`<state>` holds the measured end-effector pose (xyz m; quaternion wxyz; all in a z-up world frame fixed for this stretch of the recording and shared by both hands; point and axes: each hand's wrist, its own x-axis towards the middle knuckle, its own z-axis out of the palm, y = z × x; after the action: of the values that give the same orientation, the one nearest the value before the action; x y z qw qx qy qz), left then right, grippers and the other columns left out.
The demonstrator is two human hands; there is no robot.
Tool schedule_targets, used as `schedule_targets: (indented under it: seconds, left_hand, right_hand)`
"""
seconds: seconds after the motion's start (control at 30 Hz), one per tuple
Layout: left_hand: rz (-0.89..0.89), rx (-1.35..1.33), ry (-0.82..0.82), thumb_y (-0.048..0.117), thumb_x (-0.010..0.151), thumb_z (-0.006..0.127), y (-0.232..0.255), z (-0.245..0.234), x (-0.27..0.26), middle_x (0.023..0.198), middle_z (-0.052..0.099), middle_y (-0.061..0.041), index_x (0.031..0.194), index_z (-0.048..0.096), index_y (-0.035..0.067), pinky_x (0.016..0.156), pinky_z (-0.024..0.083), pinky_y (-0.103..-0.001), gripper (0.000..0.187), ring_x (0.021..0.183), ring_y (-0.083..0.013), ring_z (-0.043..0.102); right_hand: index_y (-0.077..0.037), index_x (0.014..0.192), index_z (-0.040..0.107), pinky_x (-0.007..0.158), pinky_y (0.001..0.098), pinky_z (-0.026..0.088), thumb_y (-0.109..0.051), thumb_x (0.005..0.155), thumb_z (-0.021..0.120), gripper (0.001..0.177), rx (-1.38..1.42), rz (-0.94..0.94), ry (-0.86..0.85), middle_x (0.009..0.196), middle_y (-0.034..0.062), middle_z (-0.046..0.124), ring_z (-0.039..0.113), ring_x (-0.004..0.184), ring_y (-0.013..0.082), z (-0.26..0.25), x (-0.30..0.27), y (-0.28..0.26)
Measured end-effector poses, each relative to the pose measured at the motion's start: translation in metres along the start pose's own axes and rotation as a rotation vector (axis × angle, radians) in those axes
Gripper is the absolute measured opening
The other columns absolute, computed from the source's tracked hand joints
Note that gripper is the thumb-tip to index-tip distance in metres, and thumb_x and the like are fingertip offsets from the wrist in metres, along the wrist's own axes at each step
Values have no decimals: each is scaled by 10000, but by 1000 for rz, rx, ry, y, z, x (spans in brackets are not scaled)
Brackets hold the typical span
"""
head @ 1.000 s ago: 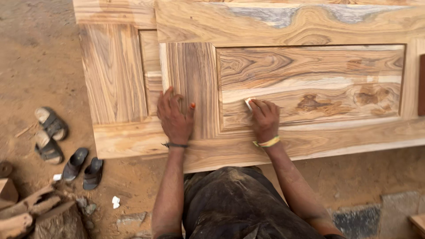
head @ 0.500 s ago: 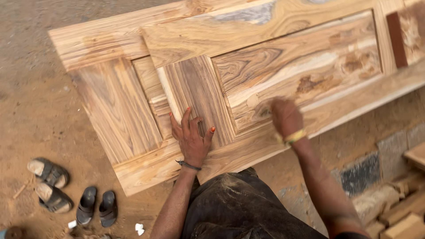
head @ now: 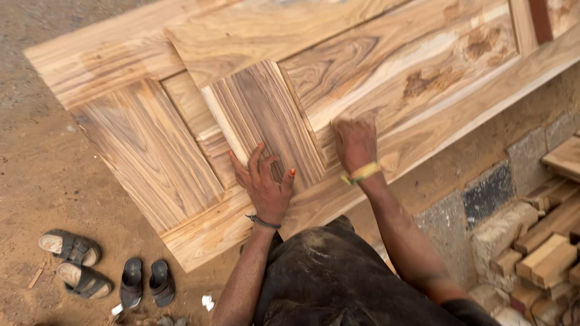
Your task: The person sands a large wooden panel with a sanding block, moving systematically across the surface to smooth the wood grain. The camera remains in a stable overhead position throughout the task.
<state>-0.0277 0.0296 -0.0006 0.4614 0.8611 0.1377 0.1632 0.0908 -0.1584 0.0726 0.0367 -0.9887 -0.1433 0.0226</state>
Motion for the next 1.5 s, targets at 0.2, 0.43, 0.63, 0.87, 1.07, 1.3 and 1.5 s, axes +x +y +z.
schedule_targets:
  seconds: [0.2,0.43,0.63,0.87,1.07,1.3,1.5]
  left_hand:
    - [7,-6,35,712,1011,425,-2,3,-1,1514,466,-99,1122,649,72,1225,155,-766,687,1573,-504,85]
    - [4,-5,28,721,1014,426,-1,3,-1,1497,482,-103,1089,669,50,1216,159,-769,717,1568,-503,87]
    - [-3,8,49,728,1008,417,-1,6,1,1499,486,-103,1074,683,53,1214,142,-782,729,1570,-500,86]
    - [-6,3,49,733,993,433,-3,6,-1,1494,485,-89,1072,671,69,1221,137,-783,710,1575,-503,80]
    - [8,8,45,729,998,450,-1,5,-3,1494,482,-97,1082,663,70,1218,150,-770,697,1576,-490,82]
    - [-10,21,72,731,985,438,-2,8,-1,1490,481,-76,1064,674,78,1231,155,-756,699,1583,-485,88]
    - [4,-2,63,737,996,448,-2,6,-2,1490,481,-81,1085,663,75,1231,154,-760,702,1574,-497,94]
  right_hand:
    - [-97,1036,781,861,449,538,-52,955,599,204,190,-149,-52,1039,114,773,690,898,307,-11,-6,27]
    - [-40,1088,780,900,477,537,-56,910,601,253,48,-209,138,1036,190,744,668,981,378,-14,47,87]
    - [-71,1083,772,855,434,545,-141,1032,607,186,146,-7,-91,985,148,755,702,863,292,0,2,44]
    - [-60,1060,768,819,407,573,-65,974,638,156,177,-174,97,1009,135,762,718,874,284,-13,9,73]
    - [-95,1040,786,758,418,571,-163,1050,633,167,72,-85,64,942,120,766,708,777,266,-3,59,87]
    - [-102,1024,804,743,460,508,-173,958,669,166,-70,-150,-38,910,96,779,694,799,260,-8,-6,33]
    - [-80,1085,756,903,387,578,-68,1020,656,120,326,-216,181,1079,108,754,716,1022,258,-22,-40,69]
